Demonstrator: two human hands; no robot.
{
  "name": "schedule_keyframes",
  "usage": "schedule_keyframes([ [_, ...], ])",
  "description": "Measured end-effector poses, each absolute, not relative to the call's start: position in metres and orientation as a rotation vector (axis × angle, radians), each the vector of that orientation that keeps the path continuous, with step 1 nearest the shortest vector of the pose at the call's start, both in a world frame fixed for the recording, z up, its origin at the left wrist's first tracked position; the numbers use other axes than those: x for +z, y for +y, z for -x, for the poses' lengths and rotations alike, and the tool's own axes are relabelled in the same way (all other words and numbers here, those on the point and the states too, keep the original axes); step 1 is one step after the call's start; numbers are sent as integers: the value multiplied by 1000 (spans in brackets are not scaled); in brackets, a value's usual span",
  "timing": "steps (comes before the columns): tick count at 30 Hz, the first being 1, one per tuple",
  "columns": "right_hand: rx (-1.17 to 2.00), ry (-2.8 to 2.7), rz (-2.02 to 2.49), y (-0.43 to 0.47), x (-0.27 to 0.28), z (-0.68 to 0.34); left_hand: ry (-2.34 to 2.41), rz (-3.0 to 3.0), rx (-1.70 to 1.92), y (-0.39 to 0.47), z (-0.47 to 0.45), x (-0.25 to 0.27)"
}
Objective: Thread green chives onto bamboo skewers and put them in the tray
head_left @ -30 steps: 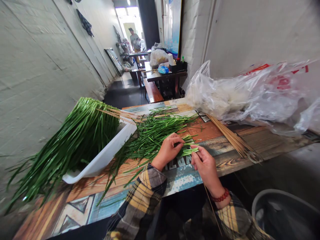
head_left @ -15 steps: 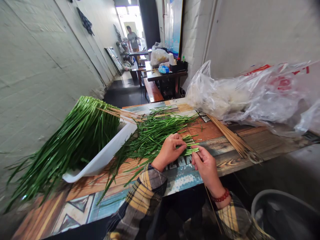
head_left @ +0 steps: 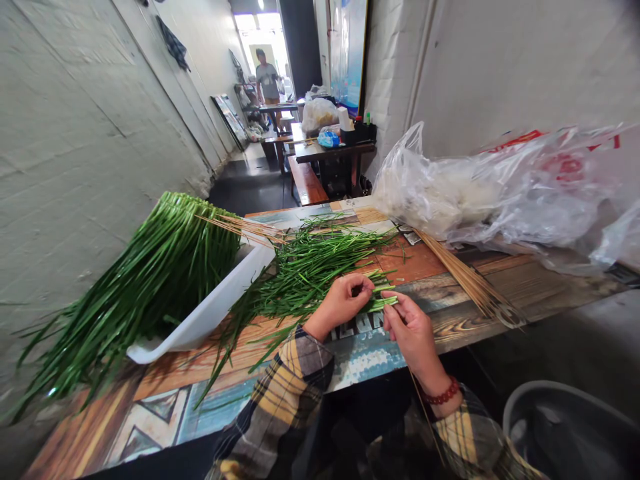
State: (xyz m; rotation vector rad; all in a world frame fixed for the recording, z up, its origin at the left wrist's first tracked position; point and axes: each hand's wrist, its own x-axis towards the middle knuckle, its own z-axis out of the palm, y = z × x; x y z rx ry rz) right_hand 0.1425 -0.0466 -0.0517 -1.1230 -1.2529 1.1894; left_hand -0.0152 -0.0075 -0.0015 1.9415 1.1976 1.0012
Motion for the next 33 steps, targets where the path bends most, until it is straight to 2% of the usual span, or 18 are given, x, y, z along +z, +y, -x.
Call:
schedule_keyframes([
  [33, 1177, -1294, 1095, -47, -53, -143, 1051, -1741, 914, -7, 16, -4],
])
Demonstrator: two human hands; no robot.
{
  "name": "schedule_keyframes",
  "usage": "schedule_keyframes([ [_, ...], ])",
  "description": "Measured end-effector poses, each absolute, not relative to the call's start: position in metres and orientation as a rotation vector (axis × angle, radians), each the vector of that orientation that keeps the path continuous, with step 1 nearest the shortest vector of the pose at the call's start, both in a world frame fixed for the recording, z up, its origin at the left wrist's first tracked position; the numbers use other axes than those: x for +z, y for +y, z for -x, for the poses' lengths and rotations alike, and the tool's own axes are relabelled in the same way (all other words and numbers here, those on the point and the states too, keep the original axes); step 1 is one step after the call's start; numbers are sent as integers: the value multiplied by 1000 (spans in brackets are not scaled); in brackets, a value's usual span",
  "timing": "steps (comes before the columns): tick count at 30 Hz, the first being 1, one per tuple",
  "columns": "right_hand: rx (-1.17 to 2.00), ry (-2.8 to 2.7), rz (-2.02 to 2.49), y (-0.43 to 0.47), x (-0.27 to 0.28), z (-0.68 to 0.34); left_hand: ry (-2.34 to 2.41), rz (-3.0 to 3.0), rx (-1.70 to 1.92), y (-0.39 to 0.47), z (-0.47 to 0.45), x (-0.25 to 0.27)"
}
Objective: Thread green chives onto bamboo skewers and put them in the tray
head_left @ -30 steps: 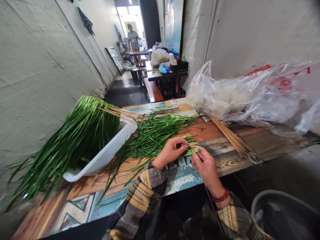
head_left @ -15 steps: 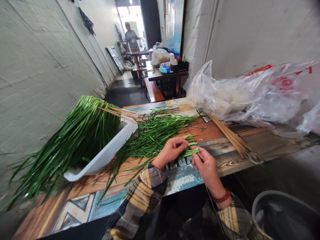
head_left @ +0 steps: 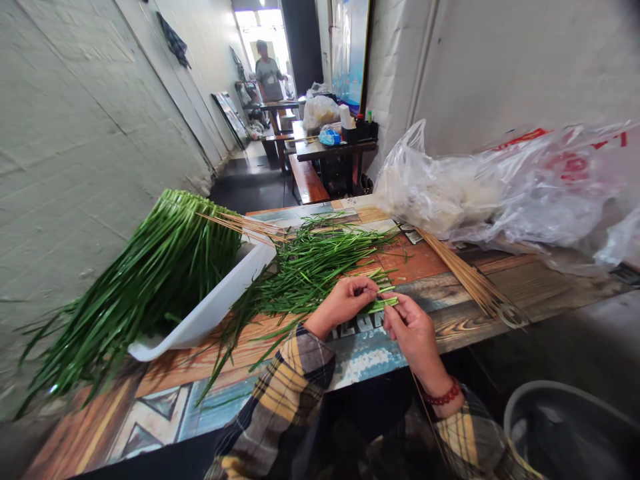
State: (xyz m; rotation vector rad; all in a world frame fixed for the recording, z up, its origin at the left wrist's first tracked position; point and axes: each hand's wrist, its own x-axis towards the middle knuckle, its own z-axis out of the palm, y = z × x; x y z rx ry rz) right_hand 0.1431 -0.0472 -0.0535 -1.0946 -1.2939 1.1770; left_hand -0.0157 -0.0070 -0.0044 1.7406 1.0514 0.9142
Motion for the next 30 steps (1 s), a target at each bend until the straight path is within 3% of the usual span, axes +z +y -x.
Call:
schedule_keyframes([
  [30, 1177, -1232, 1050, -47, -54, -140, 1029, -2044, 950, -7, 15, -5],
])
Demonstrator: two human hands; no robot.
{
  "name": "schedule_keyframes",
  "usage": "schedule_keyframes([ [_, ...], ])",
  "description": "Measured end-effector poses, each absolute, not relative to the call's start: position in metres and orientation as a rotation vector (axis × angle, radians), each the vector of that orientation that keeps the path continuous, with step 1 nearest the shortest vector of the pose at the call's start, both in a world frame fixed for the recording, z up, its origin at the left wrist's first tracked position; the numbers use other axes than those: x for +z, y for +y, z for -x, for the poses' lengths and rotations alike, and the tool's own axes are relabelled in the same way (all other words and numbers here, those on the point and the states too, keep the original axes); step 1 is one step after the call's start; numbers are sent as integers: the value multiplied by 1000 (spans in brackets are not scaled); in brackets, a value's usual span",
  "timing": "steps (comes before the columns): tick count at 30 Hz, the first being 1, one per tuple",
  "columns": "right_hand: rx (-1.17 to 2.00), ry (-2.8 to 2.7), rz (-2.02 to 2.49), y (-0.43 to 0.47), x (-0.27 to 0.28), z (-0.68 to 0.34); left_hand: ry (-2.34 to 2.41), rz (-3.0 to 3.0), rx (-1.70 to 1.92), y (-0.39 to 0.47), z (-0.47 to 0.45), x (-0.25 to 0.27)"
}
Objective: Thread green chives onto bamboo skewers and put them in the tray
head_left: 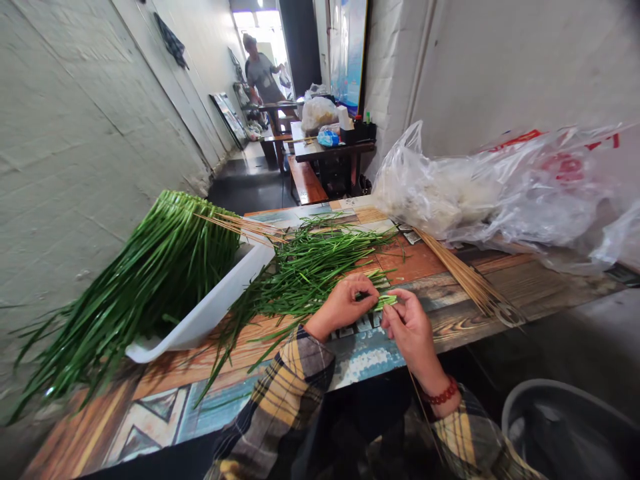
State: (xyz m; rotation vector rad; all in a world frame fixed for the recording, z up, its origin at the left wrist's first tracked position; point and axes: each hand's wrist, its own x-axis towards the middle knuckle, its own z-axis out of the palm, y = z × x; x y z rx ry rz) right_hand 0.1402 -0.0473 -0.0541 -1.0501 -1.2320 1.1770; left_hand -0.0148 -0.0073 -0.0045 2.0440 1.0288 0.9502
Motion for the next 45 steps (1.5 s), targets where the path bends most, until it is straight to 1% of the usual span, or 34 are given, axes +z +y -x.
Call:
schedule_keyframes([
  [2, 1193, -1222, 1028, -47, -53, -140, 1026, -2029, 920, -9, 15, -4],
  [7, 1203, -1244, 1005, -48, -51, -140, 1010, -1925, 699, -11, 13, -2],
  [14, 1154, -1339, 1131, -46, -52, -141, 1146, -1793, 893, -10, 13, 2],
  [20, 976, -1557, 1172, -48, -47, -143, 1122, -1777, 876, -11, 13, 7],
  [27, 850, -1584, 1198, -51, -47, -145, 1020, -1759, 785, -11, 12, 4],
  [30, 894, -1566, 1182, -50, -46, -145, 988, -1774, 756, -10, 11, 0],
  [35, 1083, -1454, 1203, -46, -44, -142, 1075, -1782, 782, -9, 11, -6],
  [42, 1031, -1456, 1247, -44, -46, -141, 1036, -1778, 854, -10, 13, -9],
  [45, 999, -1476, 1248, -46, -47, -142, 1175, -1832, 991, -5, 19, -7],
])
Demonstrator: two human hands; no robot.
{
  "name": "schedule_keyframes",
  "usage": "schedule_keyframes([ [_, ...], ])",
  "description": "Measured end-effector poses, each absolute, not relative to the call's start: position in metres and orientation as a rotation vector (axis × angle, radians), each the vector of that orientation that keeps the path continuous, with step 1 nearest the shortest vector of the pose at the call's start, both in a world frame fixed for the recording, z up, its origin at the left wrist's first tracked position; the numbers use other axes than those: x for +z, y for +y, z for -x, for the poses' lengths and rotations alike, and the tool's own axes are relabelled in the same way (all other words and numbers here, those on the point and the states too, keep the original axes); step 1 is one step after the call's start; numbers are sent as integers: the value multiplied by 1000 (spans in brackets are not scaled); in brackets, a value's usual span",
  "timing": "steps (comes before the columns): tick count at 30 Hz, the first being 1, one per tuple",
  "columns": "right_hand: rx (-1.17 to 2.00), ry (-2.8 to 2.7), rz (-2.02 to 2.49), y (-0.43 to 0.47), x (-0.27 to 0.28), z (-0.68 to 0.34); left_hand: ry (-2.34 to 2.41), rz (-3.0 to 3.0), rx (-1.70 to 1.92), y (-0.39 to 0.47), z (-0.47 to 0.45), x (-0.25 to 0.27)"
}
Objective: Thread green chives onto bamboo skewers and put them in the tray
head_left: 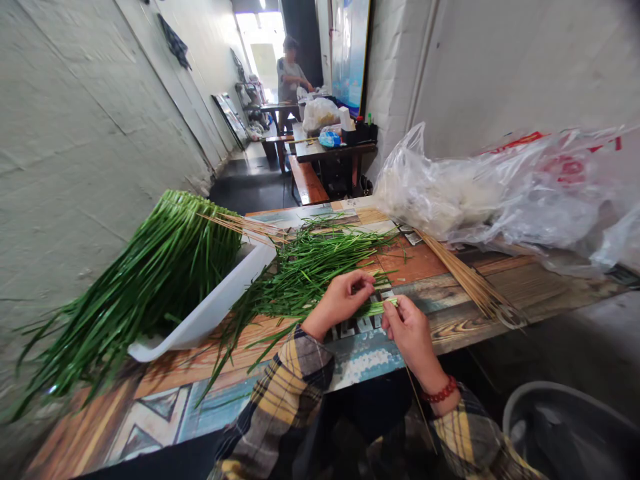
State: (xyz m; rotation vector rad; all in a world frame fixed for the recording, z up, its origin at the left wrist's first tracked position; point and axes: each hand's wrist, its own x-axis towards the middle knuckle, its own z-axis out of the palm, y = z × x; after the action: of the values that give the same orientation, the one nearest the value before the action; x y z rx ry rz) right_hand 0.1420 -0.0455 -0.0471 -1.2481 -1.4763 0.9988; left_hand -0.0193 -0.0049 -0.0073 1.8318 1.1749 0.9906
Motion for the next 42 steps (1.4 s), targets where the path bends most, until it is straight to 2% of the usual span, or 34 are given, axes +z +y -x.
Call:
schedule_keyframes([
  [3, 983, -1501, 1260, -46, -48, -142, 1450, -1963, 1067, 1, 24, -10],
  [6, 975, -1504, 1261, -47, -47, -142, 1638, -2175, 937, 4, 24, -17],
  [10, 988, -1520, 1247, -48, -46, -142, 1739, -2331, 738, 5, 21, -22],
  [14, 1018, -1510, 1224, -48, -46, -142, 1767, -2341, 729, 7, 21, -24],
  [22, 1031, -1378, 1208, -44, -53, -141, 1462, -2040, 1039, 4, 19, -20],
  [32, 1049, -1338, 1207, -47, -47, -143, 1201, -1919, 1022, -5, 15, -6],
  [42, 1065, -1308, 1225, -47, -48, -142, 1228, -1966, 1021, -7, 16, -2],
])
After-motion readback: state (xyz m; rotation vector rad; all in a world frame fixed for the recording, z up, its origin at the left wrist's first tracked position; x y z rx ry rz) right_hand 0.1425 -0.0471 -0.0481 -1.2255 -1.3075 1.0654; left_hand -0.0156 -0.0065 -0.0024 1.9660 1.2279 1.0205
